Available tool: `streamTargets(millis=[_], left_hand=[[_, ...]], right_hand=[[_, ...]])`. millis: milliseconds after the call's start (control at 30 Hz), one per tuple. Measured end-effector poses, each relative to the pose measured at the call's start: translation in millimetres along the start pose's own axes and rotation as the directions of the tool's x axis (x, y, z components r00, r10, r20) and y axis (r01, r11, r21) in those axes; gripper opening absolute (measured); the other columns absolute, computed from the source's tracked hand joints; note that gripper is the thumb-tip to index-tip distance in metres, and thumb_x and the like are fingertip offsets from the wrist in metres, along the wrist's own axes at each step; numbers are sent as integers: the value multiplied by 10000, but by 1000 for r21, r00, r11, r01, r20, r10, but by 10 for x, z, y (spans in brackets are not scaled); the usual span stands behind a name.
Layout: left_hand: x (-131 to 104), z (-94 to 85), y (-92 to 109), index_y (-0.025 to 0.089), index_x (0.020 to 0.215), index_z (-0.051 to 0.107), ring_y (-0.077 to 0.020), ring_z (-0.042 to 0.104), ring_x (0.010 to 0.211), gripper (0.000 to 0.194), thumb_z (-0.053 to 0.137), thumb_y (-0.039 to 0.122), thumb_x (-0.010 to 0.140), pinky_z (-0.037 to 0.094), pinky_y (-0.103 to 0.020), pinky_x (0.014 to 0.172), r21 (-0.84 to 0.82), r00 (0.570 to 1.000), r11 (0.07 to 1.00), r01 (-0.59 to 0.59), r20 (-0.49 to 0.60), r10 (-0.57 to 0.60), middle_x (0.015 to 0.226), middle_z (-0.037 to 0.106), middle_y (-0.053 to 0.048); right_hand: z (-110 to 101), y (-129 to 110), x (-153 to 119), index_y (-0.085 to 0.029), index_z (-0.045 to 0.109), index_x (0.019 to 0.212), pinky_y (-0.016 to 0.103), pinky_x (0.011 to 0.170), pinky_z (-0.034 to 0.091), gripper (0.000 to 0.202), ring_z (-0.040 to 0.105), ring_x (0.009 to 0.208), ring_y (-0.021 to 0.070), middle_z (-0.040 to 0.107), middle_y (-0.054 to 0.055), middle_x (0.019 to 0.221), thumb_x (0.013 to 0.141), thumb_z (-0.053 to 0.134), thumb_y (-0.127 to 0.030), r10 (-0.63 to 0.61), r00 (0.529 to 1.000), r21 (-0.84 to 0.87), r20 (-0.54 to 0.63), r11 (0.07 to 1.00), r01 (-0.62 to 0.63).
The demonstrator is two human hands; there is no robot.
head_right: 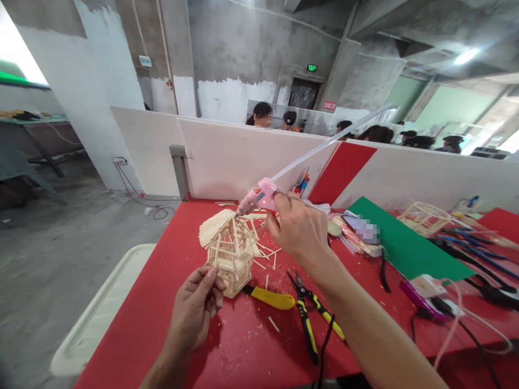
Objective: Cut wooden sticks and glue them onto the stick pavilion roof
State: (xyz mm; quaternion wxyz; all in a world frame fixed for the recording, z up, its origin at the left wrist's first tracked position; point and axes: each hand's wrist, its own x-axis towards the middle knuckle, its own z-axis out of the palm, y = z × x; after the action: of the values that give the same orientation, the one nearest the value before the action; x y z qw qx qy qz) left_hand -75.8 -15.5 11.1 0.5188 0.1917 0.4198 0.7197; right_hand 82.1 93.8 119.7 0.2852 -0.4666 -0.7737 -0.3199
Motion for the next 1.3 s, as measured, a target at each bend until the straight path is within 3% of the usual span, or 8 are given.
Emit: streamTargets(millis=[433,767,1300], left_hand=[[-14,-41,-37,156,689,533,-53,483,348,348,770,407,651,300,-140,330,-31,1000,999,-15,-13,14,541,616,20],[-25,-22,-53,167,717,529,-50,465,333,367,780,421,631,267,-131,310,-29,999,1000,6,-40,-7,525,606,30],[-5,-5,-73,164,670,532,-45,458,346,354,767,428,651,287,-143,334,-37,1000,999,-7,-19,6,522,592,34]], right_hand=[[-135,-114,-211,-159,618,1006,275,507,232,286,545,657,165,662,60,843,807,475,-306,-176,983,138,43,976,169],[-70,-126,-268,-167,630,971,278,482,190,258,536,611,155,680,48,853,817,462,-288,-177,983,128,45,977,170],[-62,-125,-268,-158,634,933,277,493,232,233,553,626,156,685,52,855,830,453,-264,-191,981,152,26,971,185]])
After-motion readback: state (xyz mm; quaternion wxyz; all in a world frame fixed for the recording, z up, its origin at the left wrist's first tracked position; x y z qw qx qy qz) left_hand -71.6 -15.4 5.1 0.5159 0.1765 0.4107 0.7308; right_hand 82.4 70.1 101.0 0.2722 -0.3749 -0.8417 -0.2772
